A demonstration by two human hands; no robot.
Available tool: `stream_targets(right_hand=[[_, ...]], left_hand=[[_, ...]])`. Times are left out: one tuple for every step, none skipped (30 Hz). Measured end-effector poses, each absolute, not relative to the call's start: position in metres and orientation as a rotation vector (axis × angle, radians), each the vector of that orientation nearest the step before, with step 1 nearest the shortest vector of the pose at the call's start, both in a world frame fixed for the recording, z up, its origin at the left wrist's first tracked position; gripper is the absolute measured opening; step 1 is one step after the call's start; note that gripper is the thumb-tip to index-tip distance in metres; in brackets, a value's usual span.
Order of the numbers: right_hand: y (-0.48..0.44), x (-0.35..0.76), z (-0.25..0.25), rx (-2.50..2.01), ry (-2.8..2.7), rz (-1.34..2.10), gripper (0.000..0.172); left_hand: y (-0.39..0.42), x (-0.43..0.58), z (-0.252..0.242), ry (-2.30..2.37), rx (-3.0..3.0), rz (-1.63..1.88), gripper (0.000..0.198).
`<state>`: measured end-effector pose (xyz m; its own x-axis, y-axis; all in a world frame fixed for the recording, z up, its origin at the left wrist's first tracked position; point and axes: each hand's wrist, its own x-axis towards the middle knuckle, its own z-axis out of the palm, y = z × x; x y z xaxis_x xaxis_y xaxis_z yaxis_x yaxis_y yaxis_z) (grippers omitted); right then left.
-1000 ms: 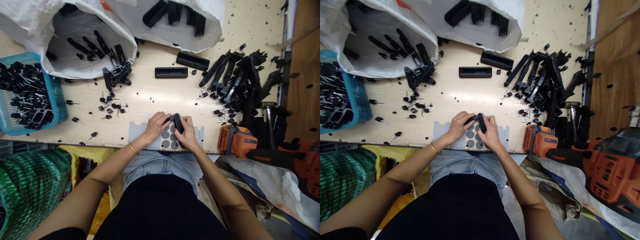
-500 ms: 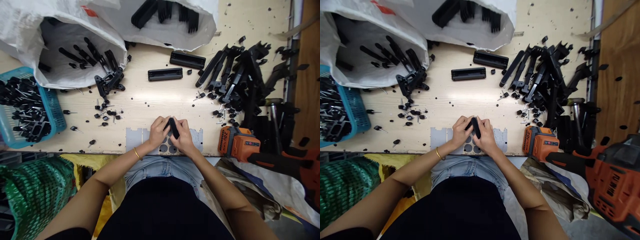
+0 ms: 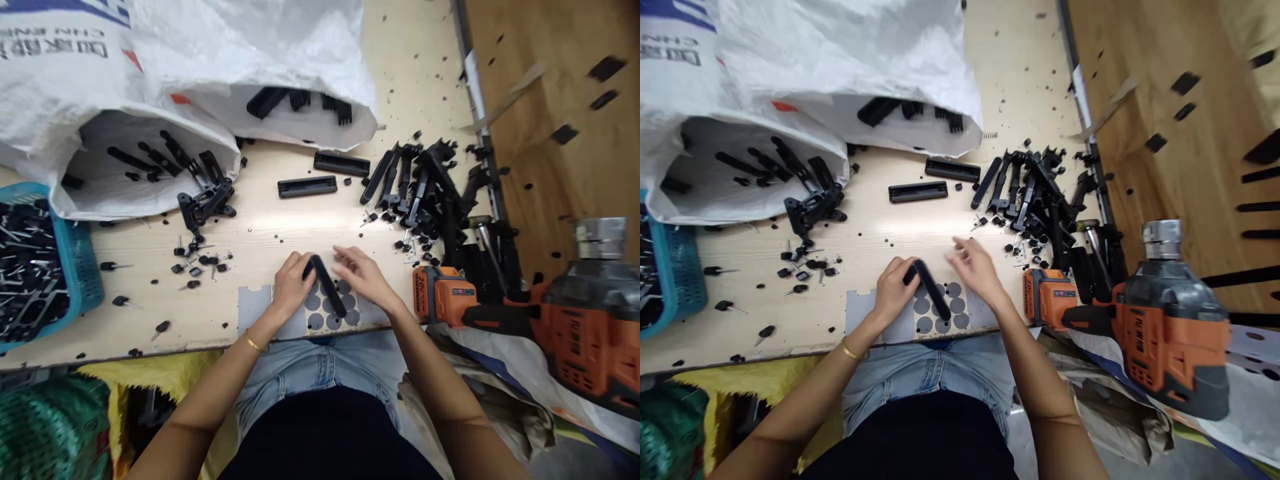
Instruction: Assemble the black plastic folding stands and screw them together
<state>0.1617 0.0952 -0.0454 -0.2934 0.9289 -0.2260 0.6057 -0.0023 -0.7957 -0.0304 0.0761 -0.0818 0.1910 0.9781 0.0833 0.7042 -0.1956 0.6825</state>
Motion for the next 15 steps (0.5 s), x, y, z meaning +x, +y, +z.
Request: stream_targets(right_hand=[[0.109, 0.173, -0.037, -1.697, -1.854, 1.074, 0.043], [0.125, 0.184, -0.029, -1.844, -1.788, 0.870, 0.039], [0.141, 0.197, -0.022, -2.014, -1.711, 0.633, 0.037], [0.157, 0.208, -0.017, -2.181, -1.623, 0.409, 0.036], [0.172, 0.219, -0.014, -2.335, -1.526, 0.237, 0.036], [0.186, 0.229, -0.014, -2.462, -1.429, 0.128, 0.036], [0.198, 0.236, -0.015, -2.558, -1.347, 0.073, 0.036], [0.209, 0.242, -0.018, -2.616, -1.290, 0.058, 0.037], [0.217, 0.246, -0.021, -2.644, -1.255, 0.068, 0.036], [0.223, 0.249, -0.024, -2.654, -1.246, 0.091, 0.034], [0.226, 0.252, -0.026, -2.662, -1.246, 0.110, 0.032], [0.227, 0.253, -0.026, -2.659, -1.254, 0.127, 0.030], [0.226, 0.255, -0.025, -2.640, -1.267, 0.134, 0.028], [0.223, 0.256, -0.022, -2.597, -1.276, 0.122, 0.025], [0.219, 0.258, -0.017, -2.537, -1.278, 0.090, 0.022]], left_hand=[[0.073, -0.035, -0.081, 1.624, 1.972, 0.692, 0.022], [0.069, -0.039, -0.080, 1.685, 1.980, 0.672, 0.023], [0.064, -0.042, -0.078, 1.744, 2.003, 0.654, 0.026], [0.060, -0.045, -0.077, 1.794, 2.046, 0.636, 0.032], [0.055, -0.047, -0.074, 1.806, 2.122, 0.616, 0.038], [0.052, -0.048, -0.072, 1.757, 2.233, 0.586, 0.045], [0.049, -0.047, -0.068, 1.645, 2.358, 0.544, 0.049], [0.047, -0.045, -0.064, 1.494, 2.469, 0.498, 0.050], [0.046, -0.042, -0.060, 1.339, 2.549, 0.448, 0.046], [0.047, -0.039, -0.057, 1.222, 2.592, 0.398, 0.040], [0.048, -0.035, -0.054, 1.165, 2.607, 0.350, 0.034], [0.050, -0.032, -0.052, 1.167, 2.607, 0.310, 0.028], [0.052, -0.029, -0.051, 1.199, 2.600, 0.277, 0.023], [0.055, -0.026, -0.051, 1.238, 2.590, 0.252, 0.019], [0.058, -0.025, -0.051, 1.283, 2.575, 0.236, 0.016]])
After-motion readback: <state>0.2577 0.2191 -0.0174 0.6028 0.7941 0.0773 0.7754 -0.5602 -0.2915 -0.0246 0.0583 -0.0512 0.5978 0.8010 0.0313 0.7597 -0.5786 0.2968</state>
